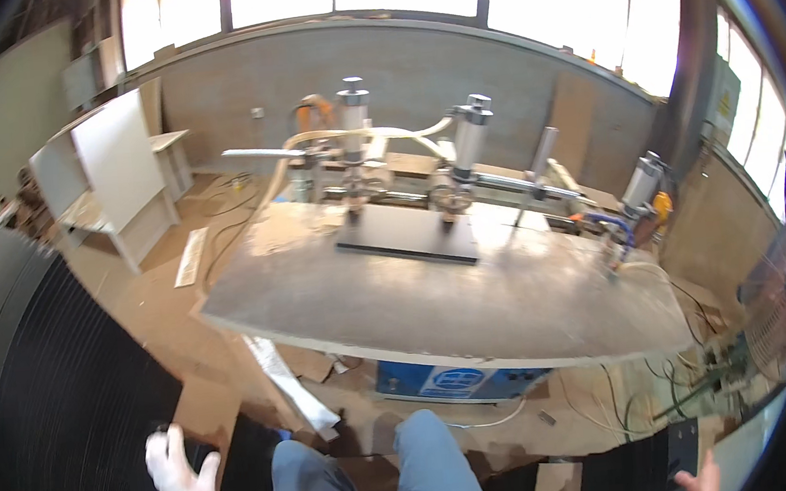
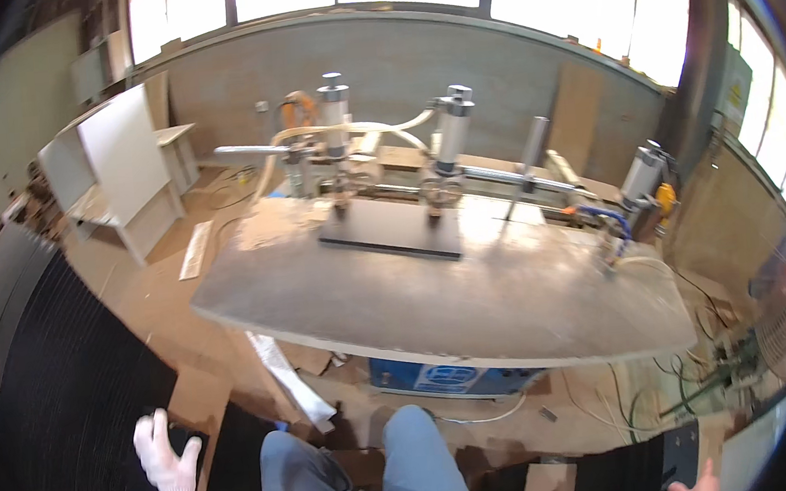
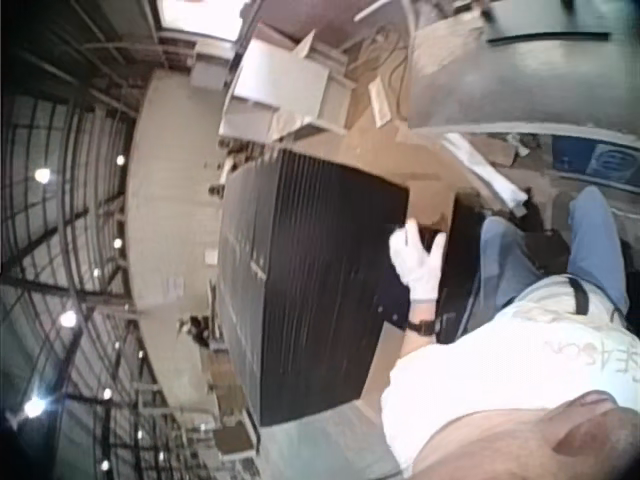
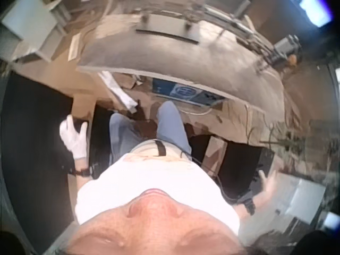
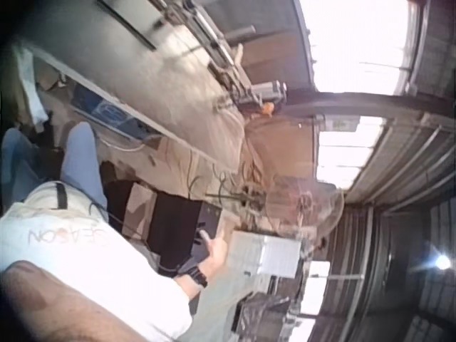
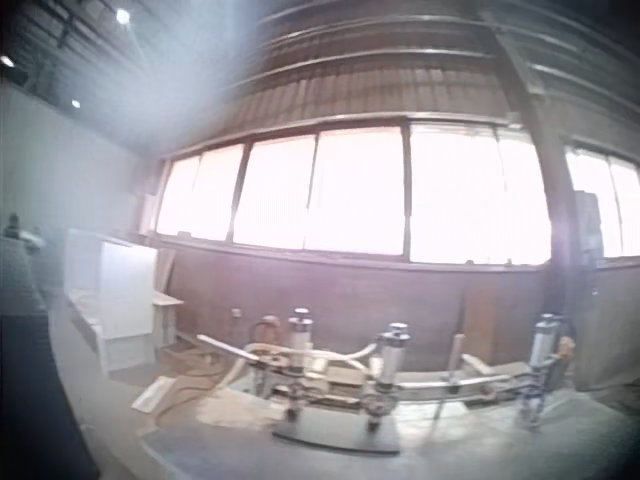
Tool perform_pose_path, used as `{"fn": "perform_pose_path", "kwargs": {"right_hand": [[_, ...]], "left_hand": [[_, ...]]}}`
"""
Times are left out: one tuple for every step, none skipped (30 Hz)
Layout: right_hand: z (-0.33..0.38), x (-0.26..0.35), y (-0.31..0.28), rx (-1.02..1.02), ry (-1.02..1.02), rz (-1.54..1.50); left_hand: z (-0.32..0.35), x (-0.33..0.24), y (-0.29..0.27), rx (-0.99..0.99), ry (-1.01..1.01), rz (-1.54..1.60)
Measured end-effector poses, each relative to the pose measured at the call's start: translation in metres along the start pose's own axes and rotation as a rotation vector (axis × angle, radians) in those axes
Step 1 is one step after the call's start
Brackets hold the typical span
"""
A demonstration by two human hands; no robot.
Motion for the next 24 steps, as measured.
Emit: {"fn": "perform_pose_path", "kwargs": {"right_hand": [[0.013, -0.01, 0.014, 0.003, -0.136, -0.122], [0.015, -0.013, 0.033, 0.068, -0.046, -0.083], [0.017, -0.01, 0.053, 0.012, 0.004, -0.041], [0.02, 0.003, 0.071, -0.266, -0.102, 0.292], [0.02, 0.013, 0.081, -0.456, -0.2, 0.235], [0.016, 0.022, 0.088, -0.547, -0.243, 0.221], [0.013, 0.032, 0.092, -0.641, -0.291, 0.211], [0.01, 0.04, 0.093, -0.659, -0.341, 0.186], [0.009, 0.049, 0.093, -0.677, -0.394, 0.161], [0.005, 0.058, 0.09, -0.625, -0.408, 0.122], [0.003, 0.068, 0.083, -0.609, -0.473, 0.106], [-0.003, 0.08, 0.072, -0.65, -0.559, 0.099], [-0.008, 0.093, 0.06, -0.682, -0.648, 0.093], [-0.019, 0.111, 0.047, -0.691, -0.666, 0.09], [-0.031, 0.134, 0.029, -0.75, -0.822, -0.074], [-0.041, 0.158, 0.014, -0.796, -0.976, -0.244], [-0.049, 0.187, -0.001, -0.825, -1.103, -0.296], [-0.059, 0.226, -0.014, -0.954, -1.153, -0.361], [-0.064, 0.26, -0.027, -0.882, -1.206, -0.329], [-0.068, 0.299, -0.039, -0.879, -1.288, -0.289], [-0.07, 0.336, -0.049, -0.855, -1.349, -0.263], [-0.07, 0.374, -0.055, -0.828, -1.435, -0.267], [-0.07, 0.409, -0.058, -0.787, -1.502, -0.247], [-0.069, 0.442, -0.059, -0.75, -1.562, -0.231]], "left_hand": [[-0.034, -0.032, 0.003, -0.011, 0.109, 0.088], [-0.072, -0.064, 0.006, -0.025, 0.257, 0.125], [-0.108, -0.098, 0.009, -0.039, 0.436, 0.219], [-0.143, -0.133, 0.014, -0.04, 0.539, 0.276], [-0.179, -0.169, 0.02, -0.078, 0.666, 0.268], [-0.212, -0.203, 0.029, -0.031, 0.74, 0.266], [-0.244, -0.234, 0.04, 0.042, 0.773, 0.242], [-0.274, -0.259, 0.054, 0.218, 0.725, 0.12], [-0.298, -0.279, 0.068, 0.302, 0.697, 0.064], [-0.316, -0.294, 0.083, 0.434, 0.621, 0.005], [-0.33, -0.3, 0.096, 0.549, 0.566, -0.049], [-0.338, -0.304, 0.106, 0.5, 0.554, -0.054], [-0.343, -0.305, 0.115, 0.523, 0.52, -0.09], [-0.348, -0.304, 0.12, 0.51, 0.524, -0.085], [-0.35, -0.304, 0.123, 0.527, 0.518, -0.089], [-0.35, -0.303, 0.125, 0.53, 0.519, -0.072], [-0.348, -0.303, 0.125, 0.529, 0.52, -0.081], [-0.346, -0.304, 0.122, 0.504, 0.528, -0.058], [-0.342, -0.305, 0.119, 0.506, 0.522, -0.059], [-0.336, -0.306, 0.114, 0.51, 0.525, -0.033], [-0.331, -0.307, 0.108, 0.535, 0.52, -0.017], [-0.32, -0.305, 0.1, 0.546, 0.53, 0.012], [-0.305, -0.298, 0.092, 0.553, 0.573, -0.018], [-0.287, -0.289, 0.082, 0.529, 0.624, -0.022]]}}
Point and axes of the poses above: each hand's wrist, its own z-axis away from the middle knuckle, its own y-axis out of the palm, x = y × z, the point moved 2 cm from there along -z, towards the middle knuckle, and after that the axes turned 13 degrees about x, right-handed, at the moved point
